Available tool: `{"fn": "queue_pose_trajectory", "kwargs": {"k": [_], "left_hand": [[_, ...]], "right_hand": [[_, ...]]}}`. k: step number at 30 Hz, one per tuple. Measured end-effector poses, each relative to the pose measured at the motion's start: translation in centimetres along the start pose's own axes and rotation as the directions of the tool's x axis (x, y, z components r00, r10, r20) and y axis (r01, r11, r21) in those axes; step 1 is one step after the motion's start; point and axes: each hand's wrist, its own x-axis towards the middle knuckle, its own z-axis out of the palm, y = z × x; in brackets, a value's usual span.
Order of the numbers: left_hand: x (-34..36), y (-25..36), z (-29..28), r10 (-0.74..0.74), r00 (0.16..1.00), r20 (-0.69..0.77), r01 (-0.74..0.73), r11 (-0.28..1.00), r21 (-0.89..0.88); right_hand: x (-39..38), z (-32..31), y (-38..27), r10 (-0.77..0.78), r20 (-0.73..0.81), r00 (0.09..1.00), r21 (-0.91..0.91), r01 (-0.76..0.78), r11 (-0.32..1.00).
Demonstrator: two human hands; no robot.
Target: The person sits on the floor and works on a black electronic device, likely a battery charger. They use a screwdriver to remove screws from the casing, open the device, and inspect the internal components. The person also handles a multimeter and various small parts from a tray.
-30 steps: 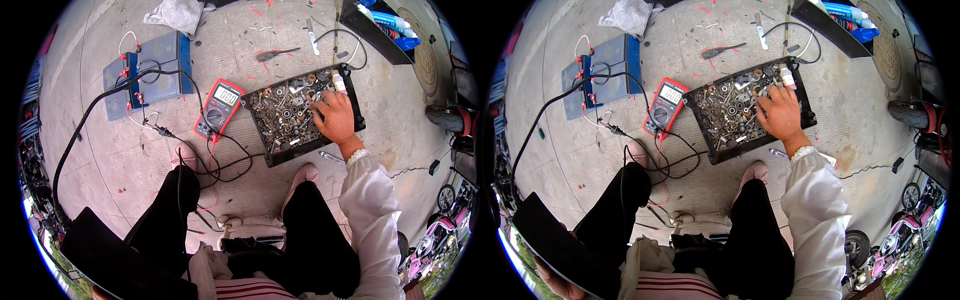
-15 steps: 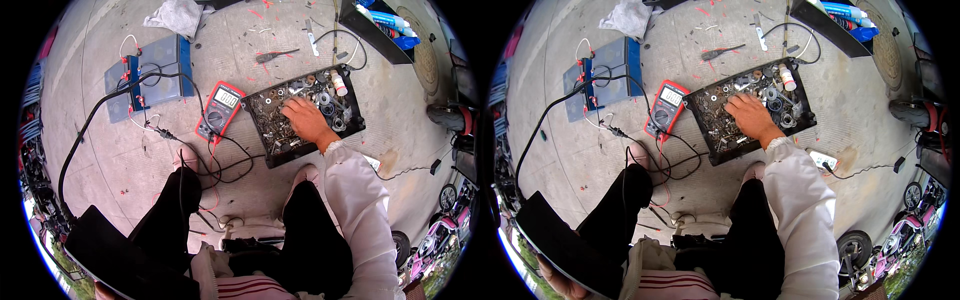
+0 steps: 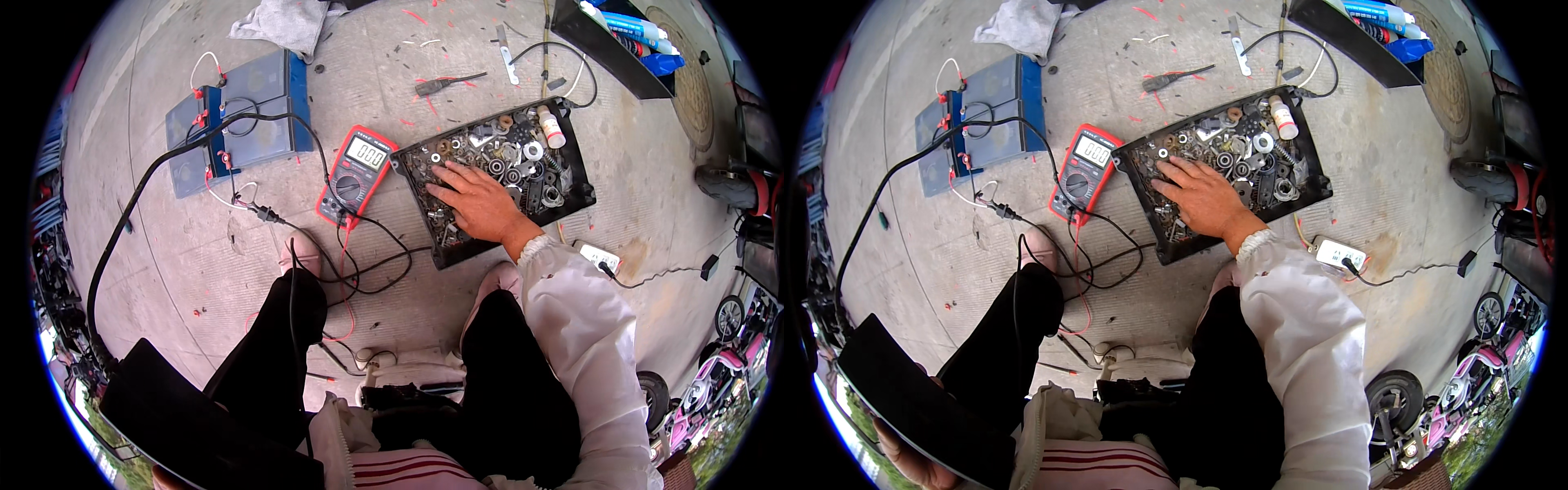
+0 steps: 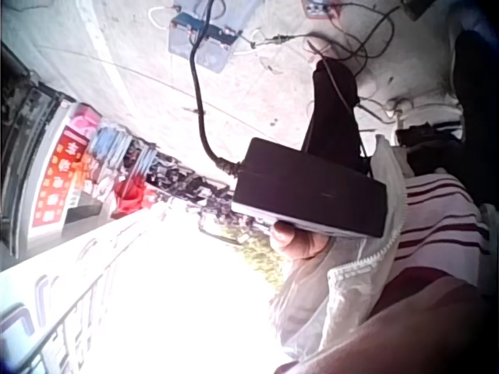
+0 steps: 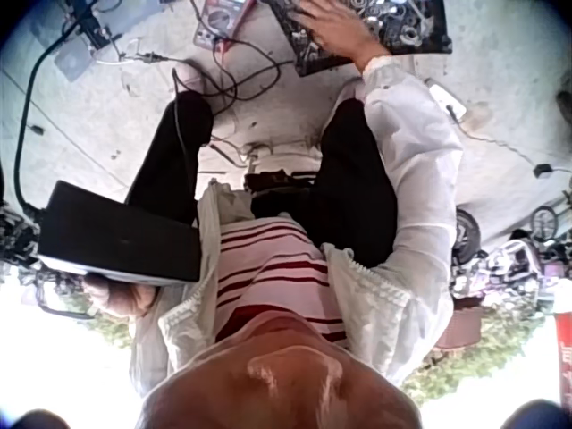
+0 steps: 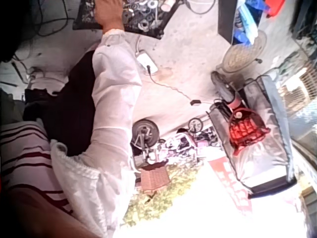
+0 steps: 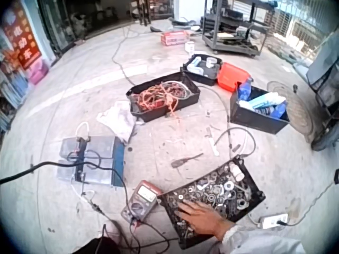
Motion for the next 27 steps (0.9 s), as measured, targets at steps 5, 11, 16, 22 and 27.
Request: {"fn": "queue_pose_trajectory", "kwargs": {"k": [5,11,16,22,27], "left_hand": [[0.3,-0.2,0.3,-0.009,1.000,-0.007,0.009,1.000,-0.009],[-0.3,-0.1,-0.6,0.017,0.999,-0.049,-0.020,0.998,-0.059],[-1.7,0.9,-3.2,0.019,0.998,-0.060,-0.028,0.985,-0.170],[-1.4,1.2,-2.9,-0.021,0.999,-0.032,0.021,0.999,-0.027],[-1.4,0.7,-2.9,0.011,0.999,-0.037,-0.019,0.979,-0.203]], "right_hand": [[-0.2,0.1,1.8,-0.012,0.115,0.993,-0.029,0.015,0.999],[-4.1,-1.9,4.1,0.105,-0.087,0.991,-0.014,-0.107,0.994],[-5.0,-3.2,4.3,0.264,-0.193,0.945,-0.068,-0.281,0.957],[-1.9,-0.6,0.4,0.246,-0.147,0.958,0.086,-0.236,0.968],[-3.5,1.8,-2.9,0.144,0.204,0.968,0.218,-0.188,0.958]]}}
